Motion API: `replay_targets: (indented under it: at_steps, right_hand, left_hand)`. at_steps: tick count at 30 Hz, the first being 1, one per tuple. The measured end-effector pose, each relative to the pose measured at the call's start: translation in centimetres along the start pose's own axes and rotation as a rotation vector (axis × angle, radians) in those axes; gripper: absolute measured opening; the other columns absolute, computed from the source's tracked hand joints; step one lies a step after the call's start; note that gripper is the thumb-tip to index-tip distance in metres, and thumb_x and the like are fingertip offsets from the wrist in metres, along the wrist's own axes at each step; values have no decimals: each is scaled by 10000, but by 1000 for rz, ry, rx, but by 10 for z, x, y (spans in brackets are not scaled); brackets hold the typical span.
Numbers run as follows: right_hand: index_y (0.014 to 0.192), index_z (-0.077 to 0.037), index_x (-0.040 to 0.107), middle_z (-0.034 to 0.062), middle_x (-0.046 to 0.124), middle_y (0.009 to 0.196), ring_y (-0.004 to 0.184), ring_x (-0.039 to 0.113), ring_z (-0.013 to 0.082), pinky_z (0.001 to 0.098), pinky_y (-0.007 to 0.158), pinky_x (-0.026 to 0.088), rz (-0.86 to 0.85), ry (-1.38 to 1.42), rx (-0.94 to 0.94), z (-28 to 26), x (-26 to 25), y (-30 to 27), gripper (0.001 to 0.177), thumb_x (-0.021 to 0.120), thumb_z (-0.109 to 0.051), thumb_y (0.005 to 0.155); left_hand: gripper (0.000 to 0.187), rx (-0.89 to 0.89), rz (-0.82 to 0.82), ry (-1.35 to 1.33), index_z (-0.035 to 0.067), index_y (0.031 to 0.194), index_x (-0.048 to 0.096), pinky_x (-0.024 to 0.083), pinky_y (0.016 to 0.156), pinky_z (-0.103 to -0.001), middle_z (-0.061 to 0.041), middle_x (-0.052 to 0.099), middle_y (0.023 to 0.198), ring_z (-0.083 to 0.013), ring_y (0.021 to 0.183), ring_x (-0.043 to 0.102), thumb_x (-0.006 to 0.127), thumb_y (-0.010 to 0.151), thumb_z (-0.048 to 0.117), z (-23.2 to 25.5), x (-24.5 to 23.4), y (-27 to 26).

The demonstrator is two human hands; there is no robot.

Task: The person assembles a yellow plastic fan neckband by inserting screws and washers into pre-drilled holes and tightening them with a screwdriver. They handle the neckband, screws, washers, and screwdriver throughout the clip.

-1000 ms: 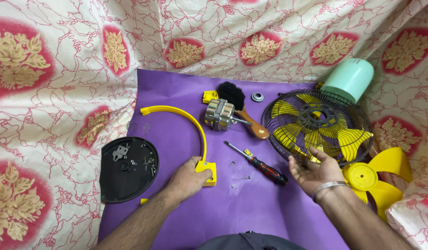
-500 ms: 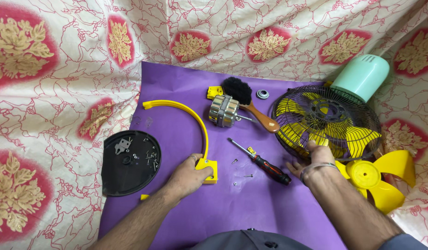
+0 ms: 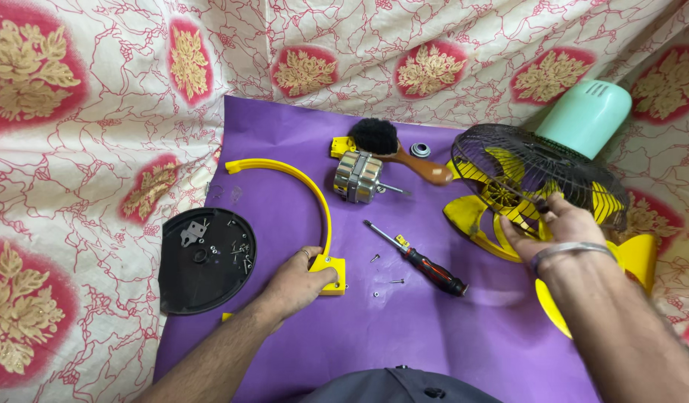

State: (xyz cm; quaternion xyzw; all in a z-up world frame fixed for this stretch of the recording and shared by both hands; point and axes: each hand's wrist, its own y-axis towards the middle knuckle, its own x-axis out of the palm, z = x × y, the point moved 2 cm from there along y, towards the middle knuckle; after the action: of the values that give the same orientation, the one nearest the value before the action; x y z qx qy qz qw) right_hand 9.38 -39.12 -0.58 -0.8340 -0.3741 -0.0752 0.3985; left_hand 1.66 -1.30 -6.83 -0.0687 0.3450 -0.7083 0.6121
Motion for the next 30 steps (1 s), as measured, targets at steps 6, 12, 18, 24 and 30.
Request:
replay_targets:
  at_steps: [6, 12, 18, 24, 30]
  right_hand:
    - [1245, -73, 583, 68, 569, 1411, 1343, 516, 360, 539, 1141, 480, -11, -5, 93, -16, -1, 0, 264, 454, -235, 1082]
    - [1207, -71, 576, 86, 570, 1412, 1355, 548, 305, 562, 1125, 447, -20, 16, 85, 19, -28, 41, 217, 464, -175, 1053]
    - [1353, -100, 571, 211, 516, 1433, 1312, 511, 382, 549, 1153, 422, 69, -104, 126, 73, -46, 28, 330, 489, -218, 1056]
    - [1442, -96, 463, 285, 503, 1426, 1255, 558, 412, 531, 1096, 482, 108, -170, 328, 58, -19, -22, 456, 546, -269, 1029]
    - [1382, 33, 589, 229, 686, 1195, 956, 686, 293, 433, 858, 608, -355, -709, -103, 89, 36, -9, 474, 629, -41, 916]
  left_hand:
    - [718, 16, -3, -14, 74, 1491, 430, 489, 1070, -323, -84, 673, 1312, -164, 1207, 657, 664, 835, 249, -3, 0, 3]
    - [712, 45, -1, -37, 55, 1477, 444, 486, 1071, -320, -83, 675, 1315, -164, 1207, 658, 666, 829, 247, -10, 1, 4]
    - [699, 41, 26, 34, 90, 1465, 476, 496, 1063, -334, -85, 689, 1289, -180, 1186, 673, 670, 819, 273, -12, 0, 4]
    - [649, 119, 229, 363, 111, 1386, 565, 492, 1075, -395, -149, 595, 1298, -298, 1216, 617, 733, 799, 332, 8, -6, -13]
    - [821, 297, 454, 485, 77, 1471, 405, 463, 1048, -457, -214, 517, 1353, -372, 1234, 552, 788, 804, 363, 70, -8, 7]
